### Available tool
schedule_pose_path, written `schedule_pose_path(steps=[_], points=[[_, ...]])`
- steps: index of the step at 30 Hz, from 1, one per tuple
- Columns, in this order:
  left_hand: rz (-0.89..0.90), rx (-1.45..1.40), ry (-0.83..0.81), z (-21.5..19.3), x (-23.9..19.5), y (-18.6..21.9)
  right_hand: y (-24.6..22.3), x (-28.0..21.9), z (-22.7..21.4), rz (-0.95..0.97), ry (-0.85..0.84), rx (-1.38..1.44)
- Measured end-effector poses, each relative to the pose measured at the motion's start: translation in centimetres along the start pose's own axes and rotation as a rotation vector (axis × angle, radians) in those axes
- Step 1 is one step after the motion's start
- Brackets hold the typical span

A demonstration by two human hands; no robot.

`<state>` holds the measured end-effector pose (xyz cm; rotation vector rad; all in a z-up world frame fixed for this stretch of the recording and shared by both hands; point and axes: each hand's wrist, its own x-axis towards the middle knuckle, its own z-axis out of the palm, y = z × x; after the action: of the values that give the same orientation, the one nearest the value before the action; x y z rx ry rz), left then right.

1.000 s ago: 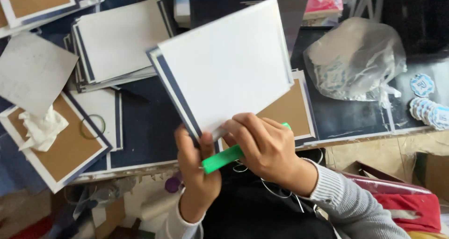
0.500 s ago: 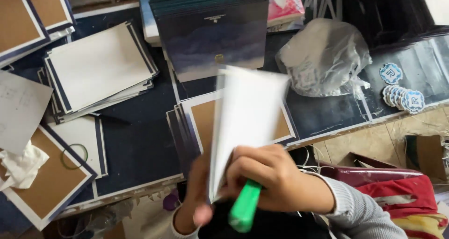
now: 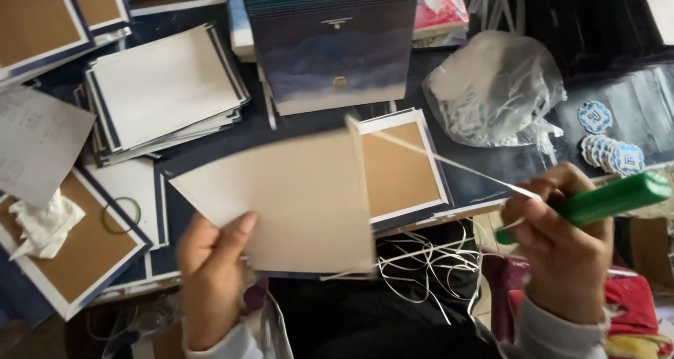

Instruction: The person repeatedly opens a stack of small, dark blue books and rubs the inside pages with a green cylindrical object. They handle the books one by one, opening them to reveal the inner pages and applying the object to the surface before moving to the next book in the pile.

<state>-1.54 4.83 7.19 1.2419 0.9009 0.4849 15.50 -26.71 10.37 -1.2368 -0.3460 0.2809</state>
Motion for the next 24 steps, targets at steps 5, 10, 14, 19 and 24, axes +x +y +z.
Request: schedule_pose_path(steps=[5, 10, 14, 19, 24], points=[[0.553, 0.335, 0.194, -4.8, 1.3, 0.5, 0.9, -3.2, -5.2, 0.277, 0.019, -0.437], [0.887, -0.077, 0.144, -7.0, 3.7, 1.6, 7.4, -9.0, -14.3, 0.807, -0.020, -0.582], [1.101, -0.035, 0.188, -9.0, 4.3, 0.1, 13.3, -11.1, -17.0, 1.096, -0.378, -1.264], [1.090, 0.189, 0.502, -4.5, 2.0, -4.2, 9.2, -9.6, -13.7, 1.380, -0.765, -1.332], [1.497, 0.785, -0.101, -0.4, 0.1, -6.2, 2.4, -5.3, -7.3, 0.894, -0.648, -0.969]])
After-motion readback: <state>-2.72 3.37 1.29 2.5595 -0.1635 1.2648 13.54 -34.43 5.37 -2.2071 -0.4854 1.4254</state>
